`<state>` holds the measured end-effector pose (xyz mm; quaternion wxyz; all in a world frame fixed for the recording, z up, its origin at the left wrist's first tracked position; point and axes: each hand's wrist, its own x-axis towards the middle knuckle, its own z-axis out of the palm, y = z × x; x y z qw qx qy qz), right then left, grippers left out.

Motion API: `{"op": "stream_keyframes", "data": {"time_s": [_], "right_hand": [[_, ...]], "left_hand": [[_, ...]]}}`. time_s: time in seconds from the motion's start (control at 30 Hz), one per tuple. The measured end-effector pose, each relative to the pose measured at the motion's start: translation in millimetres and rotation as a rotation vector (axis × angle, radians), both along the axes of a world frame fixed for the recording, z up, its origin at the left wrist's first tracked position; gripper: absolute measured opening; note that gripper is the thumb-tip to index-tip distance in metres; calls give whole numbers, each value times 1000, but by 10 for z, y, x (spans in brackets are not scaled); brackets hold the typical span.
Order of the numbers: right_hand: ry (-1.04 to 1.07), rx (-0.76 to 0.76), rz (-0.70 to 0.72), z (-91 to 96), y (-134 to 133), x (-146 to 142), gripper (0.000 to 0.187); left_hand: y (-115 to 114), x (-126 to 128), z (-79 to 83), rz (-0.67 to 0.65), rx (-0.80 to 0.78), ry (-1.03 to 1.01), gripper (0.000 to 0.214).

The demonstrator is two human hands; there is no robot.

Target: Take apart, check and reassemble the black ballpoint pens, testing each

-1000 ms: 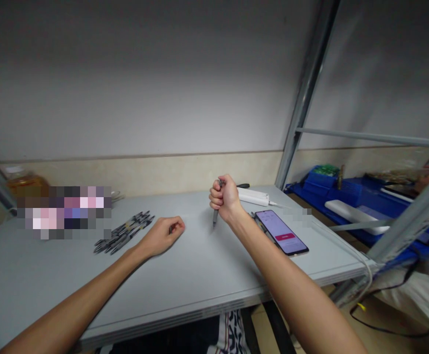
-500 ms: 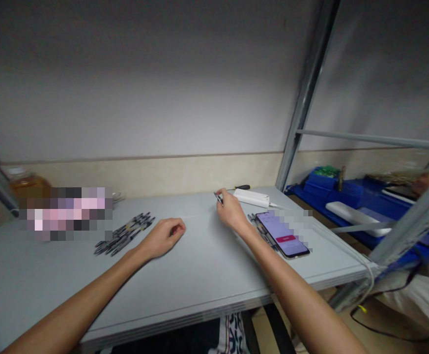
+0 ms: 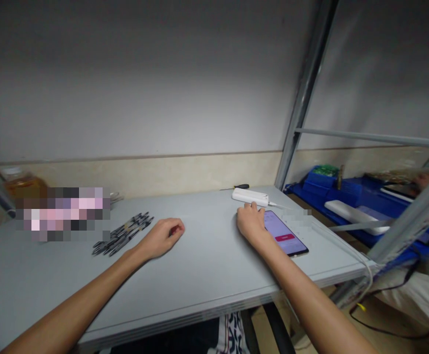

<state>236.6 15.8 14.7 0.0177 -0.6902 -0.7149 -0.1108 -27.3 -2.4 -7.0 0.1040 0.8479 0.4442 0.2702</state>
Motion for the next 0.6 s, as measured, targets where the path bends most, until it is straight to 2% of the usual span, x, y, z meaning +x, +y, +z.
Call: {"op": "stream_keyframes", "data": {"time_s": [0.23,0.6], "right_hand": [[29,-21,66,54,33,148,23],[71,16,130,86,60,209,21]], "left_hand": [[-11,-2,20,-9,-4,6,19],[-10,-7,19,-17,8,30,18]]}}
